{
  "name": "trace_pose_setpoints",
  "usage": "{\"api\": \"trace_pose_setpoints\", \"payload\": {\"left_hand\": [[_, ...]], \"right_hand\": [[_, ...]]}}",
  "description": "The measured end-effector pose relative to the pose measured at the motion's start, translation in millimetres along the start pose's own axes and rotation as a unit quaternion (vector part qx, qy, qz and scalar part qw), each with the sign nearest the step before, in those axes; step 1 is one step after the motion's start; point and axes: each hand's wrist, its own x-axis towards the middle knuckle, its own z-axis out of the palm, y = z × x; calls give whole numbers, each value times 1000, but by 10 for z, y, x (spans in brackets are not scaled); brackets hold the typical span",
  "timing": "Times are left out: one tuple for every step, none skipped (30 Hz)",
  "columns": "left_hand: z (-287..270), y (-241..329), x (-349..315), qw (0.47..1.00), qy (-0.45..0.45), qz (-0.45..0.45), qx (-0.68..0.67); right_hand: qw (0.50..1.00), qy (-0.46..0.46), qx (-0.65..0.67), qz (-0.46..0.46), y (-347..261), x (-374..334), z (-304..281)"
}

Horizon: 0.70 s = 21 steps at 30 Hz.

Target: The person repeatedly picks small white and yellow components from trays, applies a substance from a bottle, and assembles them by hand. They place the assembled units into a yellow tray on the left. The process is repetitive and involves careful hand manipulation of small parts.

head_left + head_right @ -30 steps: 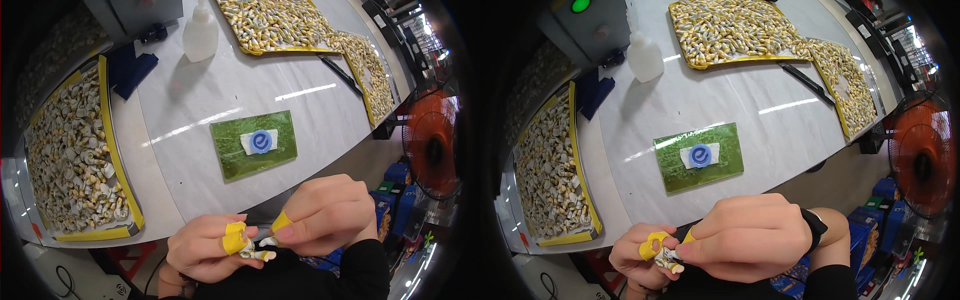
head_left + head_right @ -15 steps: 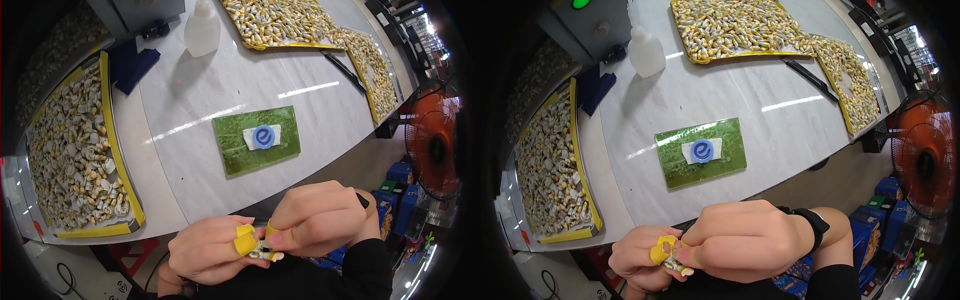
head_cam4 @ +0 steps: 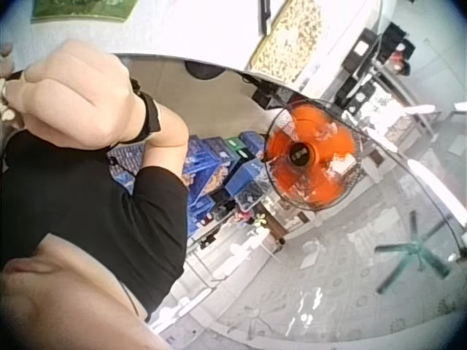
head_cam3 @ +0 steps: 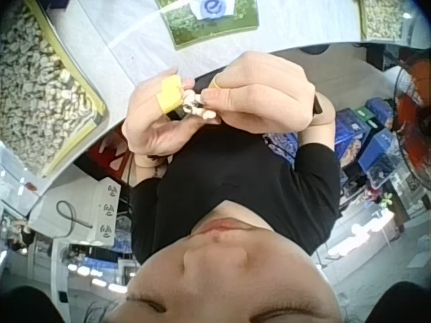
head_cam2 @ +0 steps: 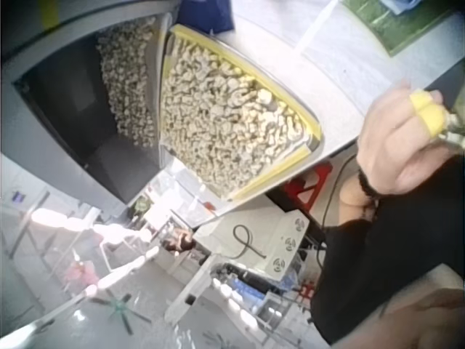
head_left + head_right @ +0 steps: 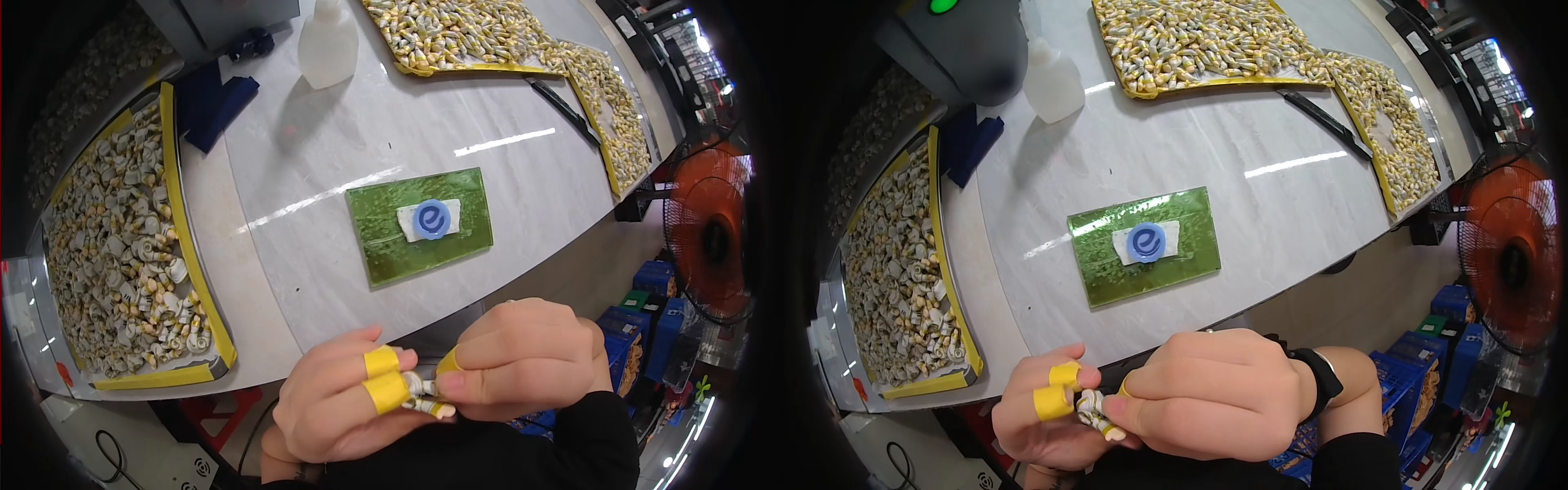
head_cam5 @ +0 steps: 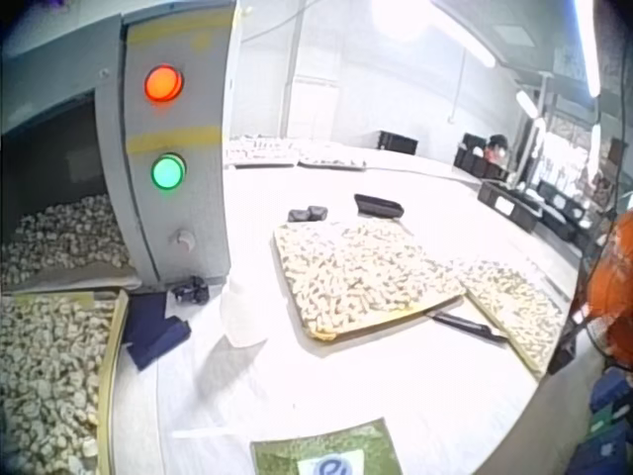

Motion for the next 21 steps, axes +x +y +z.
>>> {"api": "trace_pose_setpoints", "payload": {"left_hand": [[-47, -40, -6, 999, -19, 25, 15], [-69, -70, -11, 998, -39, 50, 31], [-63, -91, -14, 998, -37, 16, -43], [-52, -113, -10, 992, -36, -17, -116], [-33, -100, -46, 980, -22, -73, -183], [-14, -86, -79, 960, 0, -126, -249], [-15, -75, -86, 943, -2, -160, -290], [-18, -61, -86, 924, -4, -193, -330], [-19, -50, -85, 900, -8, -226, -372], [-9, -95, -82, 923, -29, -181, -337], [-12, -108, -97, 922, -44, -192, -333], [-16, -119, -116, 921, -57, -204, -328], [-21, -124, -127, 919, -70, -215, -322], [-23, -124, -129, 913, -76, -227, -330], [-22, -122, -130, 907, -82, -238, -338], [-22, -119, -130, 900, -87, -249, -347], [-25, -118, -125, 896, -99, -251, -353], [-36, -116, -118, 892, -110, -253, -358], [-44, -117, -114, 888, -121, -254, -362], [-49, -120, -114, 889, -126, -252, -362], [-52, -126, -115, 888, -132, -250, -362]], "right_hand": [[1000, -2, 14, 9, -3, -11, 3], [999, -5, 29, 19, -6, -21, 5], [999, -9, 44, 26, -4, -27, 11], [995, -13, 84, 46, 8, -19, -1], [990, -17, 124, 67, 31, 1, -30], [982, -22, 164, 87, 54, 25, -55], [979, -29, 168, 108, 72, 45, -69], [976, -37, 172, 129, 88, 63, -80], [972, -43, 174, 152, 85, 69, -90], [970, -74, 168, 160, 84, 57, -98], [968, -85, 167, 166, 76, 61, -96], [966, -97, 168, 172, 82, 67, -88], [963, -109, 169, 178, 86, 71, -80], [963, -118, 167, 178, 85, 74, -75], [962, -128, 164, 178, 79, 81, -74], [961, -138, 160, 179, 75, 85, -76], [963, -143, 156, 169, 74, 87, -83], [964, -148, 154, 158, 77, 94, -84], [965, -154, 151, 146, 77, 100, -85], [967, -156, 144, 142, 72, 105, -87], [968, -157, 137, 137, 63, 108, -90]]}}
